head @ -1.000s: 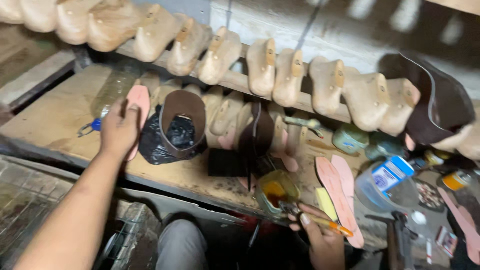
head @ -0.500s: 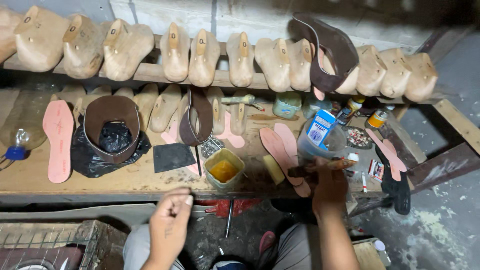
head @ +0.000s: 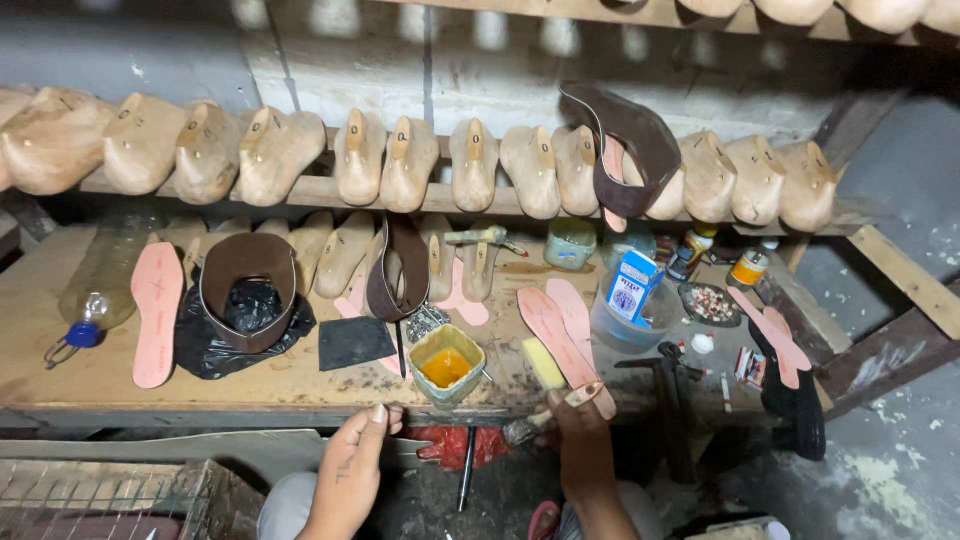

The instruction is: The person applies glue to the edges of brown shoe uppers and pink insoles using a brush. They repeatedly dip the brush into a container of yellow glue and coat the surfaces, then place the parts on the workbench.

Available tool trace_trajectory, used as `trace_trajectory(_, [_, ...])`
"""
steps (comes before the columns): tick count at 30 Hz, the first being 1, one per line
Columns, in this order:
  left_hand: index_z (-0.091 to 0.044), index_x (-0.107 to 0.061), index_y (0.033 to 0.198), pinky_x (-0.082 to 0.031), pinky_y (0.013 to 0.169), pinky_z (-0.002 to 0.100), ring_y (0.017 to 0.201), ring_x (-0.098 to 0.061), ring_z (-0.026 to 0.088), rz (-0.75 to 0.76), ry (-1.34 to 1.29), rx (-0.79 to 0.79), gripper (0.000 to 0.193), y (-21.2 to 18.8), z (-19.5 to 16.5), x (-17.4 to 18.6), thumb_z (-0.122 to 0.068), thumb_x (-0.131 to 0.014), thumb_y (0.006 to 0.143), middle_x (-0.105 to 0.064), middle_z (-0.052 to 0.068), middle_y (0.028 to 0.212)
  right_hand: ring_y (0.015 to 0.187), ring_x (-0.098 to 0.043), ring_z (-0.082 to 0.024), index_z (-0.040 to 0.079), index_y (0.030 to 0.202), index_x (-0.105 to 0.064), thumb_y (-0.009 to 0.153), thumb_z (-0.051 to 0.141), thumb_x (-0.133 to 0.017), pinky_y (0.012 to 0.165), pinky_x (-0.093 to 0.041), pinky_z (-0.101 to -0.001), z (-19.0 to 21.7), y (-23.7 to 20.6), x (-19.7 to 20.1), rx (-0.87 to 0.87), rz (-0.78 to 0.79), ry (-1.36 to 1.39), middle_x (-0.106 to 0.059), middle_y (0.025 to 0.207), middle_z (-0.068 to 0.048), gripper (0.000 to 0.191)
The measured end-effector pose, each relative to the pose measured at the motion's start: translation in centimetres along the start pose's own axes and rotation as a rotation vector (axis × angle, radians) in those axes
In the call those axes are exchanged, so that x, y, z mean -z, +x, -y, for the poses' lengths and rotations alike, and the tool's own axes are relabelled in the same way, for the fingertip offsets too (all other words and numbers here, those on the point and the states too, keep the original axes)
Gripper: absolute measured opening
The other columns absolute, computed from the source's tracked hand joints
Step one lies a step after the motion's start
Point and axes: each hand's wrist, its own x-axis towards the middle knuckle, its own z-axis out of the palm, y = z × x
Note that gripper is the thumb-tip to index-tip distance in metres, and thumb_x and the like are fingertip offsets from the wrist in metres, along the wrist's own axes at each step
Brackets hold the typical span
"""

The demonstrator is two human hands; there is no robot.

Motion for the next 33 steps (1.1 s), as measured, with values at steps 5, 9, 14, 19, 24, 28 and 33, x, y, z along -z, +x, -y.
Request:
trace_trajectory(5, [0.002, -0.074, 0.102, -0.052, 0.083, 0.030, 0.087, -0.067, 0.014, 0.014, -0.034, 0.065, 0.040, 1.8, -0.1, 0.6, -0.032, -0.053, 0.102, -0.075, 0.006, 0.093, 0.066, -0.062, -0.012, 0.002, 0.107, -0.065, 0.097, 0.022, -0.060, 0.058, -0.052, -0.0289, -1.8, 0.1, -0.4, -0.075, 0.143, 0.152, -0.070, 0.083, -0.007, 0.023])
trace_trajectory(9, [0.004, -0.070, 0.097, -0.051, 0.072, 0.030, 0.077, -0.064, 0.014, -0.002, 0.064, 0.067, 0.036, 3.9, -0.6, 0.8, -0.029, -0.058, 0.102, -0.068, 0.006, 0.083, 0.063, -0.060, -0.013, -0.001, 0.106, -0.064, 0.098, 0.019, -0.061, 0.056, -0.054, -0.0303, -2.2, 0.5, -0.2, -0.091, 0.154, 0.190, -0.070, 0.084, -0.009, 0.022])
trace_trajectory(14, [-0.001, -0.071, 0.106, -0.054, 0.084, 0.032, 0.089, -0.071, 0.021, -0.176, 0.401, -0.122, 0.030, 8.4, -1.4, 0.9, -0.027, -0.068, 0.091, -0.076, 0.013, 0.094, 0.070, -0.066, -0.017, -0.002, 0.110, -0.065, 0.100, 0.022, -0.054, 0.059, -0.057, -0.0327, -1.9, -0.3, 1.2, -0.109, 0.122, 0.186, -0.072, 0.089, -0.013, 0.029])
trace_trajectory(19, [0.000, -0.067, 0.115, -0.051, 0.094, 0.041, 0.107, -0.067, 0.036, -0.316, 0.566, -0.216, 0.041, 12.3, -2.9, -1.0, -0.029, -0.073, 0.086, -0.071, 0.022, 0.112, 0.078, -0.070, -0.026, -0.008, 0.113, -0.062, 0.101, 0.029, -0.054, 0.063, -0.059, -0.0412, -3.4, 0.5, 3.0, -0.207, 0.110, 0.202, -0.071, 0.092, -0.018, 0.040])
trace_trajectory(24, [0.002, -0.061, 0.122, -0.047, 0.100, 0.045, 0.114, -0.060, 0.041, -0.454, 0.607, -0.338, 0.042, 13.9, -4.8, -2.2, -0.020, -0.068, 0.087, -0.063, 0.025, 0.120, 0.083, -0.070, -0.027, -0.002, 0.118, -0.061, 0.098, 0.028, -0.055, 0.068, -0.058, -0.0446, -6.3, 1.9, 5.5, -0.274, 0.043, 0.131, -0.071, 0.094, -0.015, 0.037])
trace_trajectory(28, [0.004, -0.049, 0.128, -0.038, 0.110, 0.048, 0.124, -0.051, 0.043, -0.858, 0.576, -0.592, 0.047, 12.8, -5.6, 0.7, -0.014, -0.069, 0.089, -0.051, 0.024, 0.127, 0.079, -0.071, -0.029, -0.002, 0.115, -0.059, 0.098, 0.030, -0.051, 0.063, -0.058, -0.0477, -6.3, 3.1, 6.1, -0.348, 0.066, 0.208, -0.071, 0.091, -0.016, 0.038])
trace_trajectory(33, [0.008, -0.041, 0.133, -0.042, 0.097, 0.050, 0.116, -0.049, 0.048, -1.056, 0.558, -0.078, 0.073, 14.9, -5.8, 9.5, -0.020, -0.083, 0.080, -0.044, 0.033, 0.130, 0.070, -0.065, -0.030, -0.010, 0.117, -0.062, 0.102, 0.021, -0.053, 0.059, -0.054, -0.0380, -5.2, 1.2, 4.7, -0.144, 0.014, 0.085, -0.070, 0.086, -0.023, 0.036])
